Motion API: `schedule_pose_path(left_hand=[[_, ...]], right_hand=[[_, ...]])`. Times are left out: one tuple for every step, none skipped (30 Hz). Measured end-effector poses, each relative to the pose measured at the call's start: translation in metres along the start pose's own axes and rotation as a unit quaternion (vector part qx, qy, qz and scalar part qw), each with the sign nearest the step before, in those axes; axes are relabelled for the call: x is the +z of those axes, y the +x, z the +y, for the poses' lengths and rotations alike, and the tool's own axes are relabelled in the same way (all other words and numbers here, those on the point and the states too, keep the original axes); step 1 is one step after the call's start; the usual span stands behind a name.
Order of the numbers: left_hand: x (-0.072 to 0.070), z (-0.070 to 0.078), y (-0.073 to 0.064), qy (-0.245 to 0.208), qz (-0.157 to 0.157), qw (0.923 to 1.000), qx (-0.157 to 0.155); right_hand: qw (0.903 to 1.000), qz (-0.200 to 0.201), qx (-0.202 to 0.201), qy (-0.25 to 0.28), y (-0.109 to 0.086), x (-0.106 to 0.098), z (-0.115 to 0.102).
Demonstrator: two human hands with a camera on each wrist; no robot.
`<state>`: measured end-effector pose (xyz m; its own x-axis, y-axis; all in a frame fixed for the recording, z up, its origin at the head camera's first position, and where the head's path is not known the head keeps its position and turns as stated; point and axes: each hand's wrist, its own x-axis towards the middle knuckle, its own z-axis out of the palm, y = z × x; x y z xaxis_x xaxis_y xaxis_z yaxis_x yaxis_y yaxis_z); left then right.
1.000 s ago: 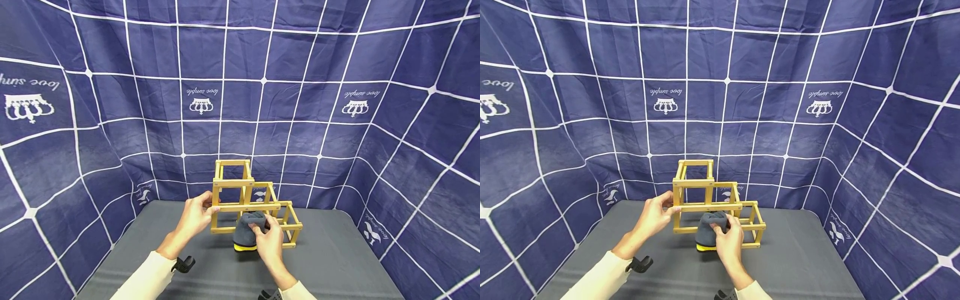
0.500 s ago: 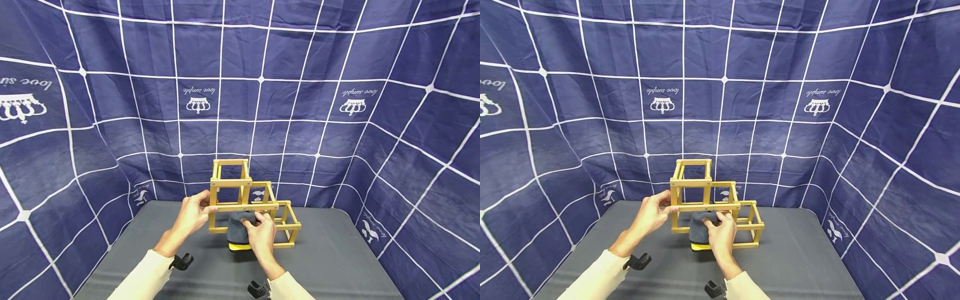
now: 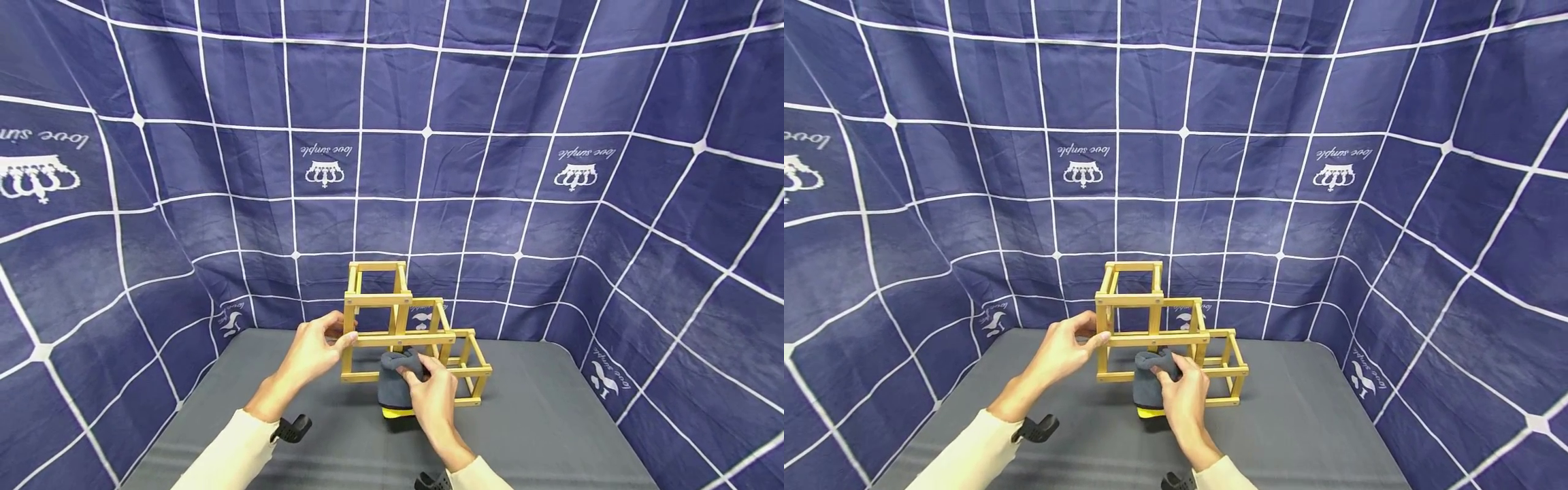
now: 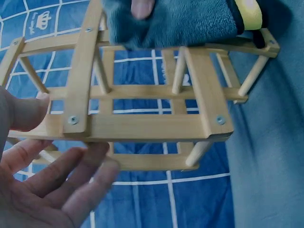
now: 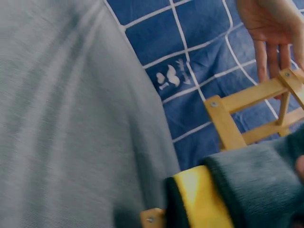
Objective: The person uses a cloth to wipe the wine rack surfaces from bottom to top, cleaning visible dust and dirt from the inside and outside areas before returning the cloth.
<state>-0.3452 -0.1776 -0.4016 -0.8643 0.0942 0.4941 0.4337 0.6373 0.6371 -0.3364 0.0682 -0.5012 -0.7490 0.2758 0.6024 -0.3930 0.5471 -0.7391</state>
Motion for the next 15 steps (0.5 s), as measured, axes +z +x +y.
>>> schedule_pose_path(left_hand=[[-0.001, 0.001, 0.0, -0.003, 0.003, 1.0, 0.005], [-0.002, 0.002, 0.001, -0.004, 0.007, 0.9999, 0.01], [-0.004, 0.004, 0.002, -0.006, 0.015, 0.9998, 0.015], [-0.006, 0.006, 0.003, -0.007, 0.026, 0.9994, 0.022], [-0.008, 0.008, 0.005, -0.014, 0.037, 0.9989, 0.027], [-0.011, 0.01, 0.007, -0.021, 0.049, 0.998, 0.033], [-0.013, 0.013, 0.009, -0.026, 0.061, 0.997, 0.04], [-0.015, 0.015, 0.012, -0.032, 0.072, 0.9958, 0.046], [-0.017, 0.017, 0.014, -0.037, 0.082, 0.9944, 0.055], [-0.018, 0.019, 0.016, -0.042, 0.09, 0.9929, 0.066], [-0.02, 0.021, 0.019, -0.047, 0.097, 0.9912, 0.077], [-0.02, 0.022, 0.021, -0.048, 0.103, 0.9895, 0.089], [-0.021, 0.023, 0.022, -0.044, 0.108, 0.9882, 0.099], [-0.021, 0.024, 0.024, -0.04, 0.111, 0.9871, 0.108], [-0.021, 0.025, 0.024, -0.036, 0.114, 0.9862, 0.115]], right_hand=[[0.9998, 0.006, 0.004, 0.018, -0.004, -0.002, 0.001], [0.9993, 0.012, 0.006, 0.036, -0.007, -0.004, 0.001], [0.9984, 0.017, 0.005, 0.054, -0.01, -0.006, 0.0], [0.9973, 0.018, 0.005, 0.07, -0.013, -0.007, 0.0], [0.996, 0.017, 0.004, 0.088, -0.015, -0.009, -0.002], [0.9945, 0.012, 0.005, 0.104, -0.017, -0.01, -0.004], [0.9931, 0.009, 0.004, 0.117, -0.018, -0.01, -0.006], [0.9918, 0.005, 0.004, 0.128, -0.019, -0.01, -0.008], [0.9906, 0.0, 0.005, 0.137, -0.02, -0.008, -0.011], [0.9898, -0.004, 0.007, 0.142, -0.021, -0.007, -0.014], [0.9893, -0.008, 0.01, 0.145, -0.022, -0.005, -0.017], [0.9889, -0.011, 0.016, 0.148, -0.023, -0.001, -0.02], [0.9883, -0.014, 0.022, 0.15, -0.024, 0.002, -0.023], [0.9876, -0.016, 0.032, 0.153, -0.024, 0.006, -0.026], [0.9863, -0.02, 0.043, 0.158, -0.025, 0.01, -0.029]])
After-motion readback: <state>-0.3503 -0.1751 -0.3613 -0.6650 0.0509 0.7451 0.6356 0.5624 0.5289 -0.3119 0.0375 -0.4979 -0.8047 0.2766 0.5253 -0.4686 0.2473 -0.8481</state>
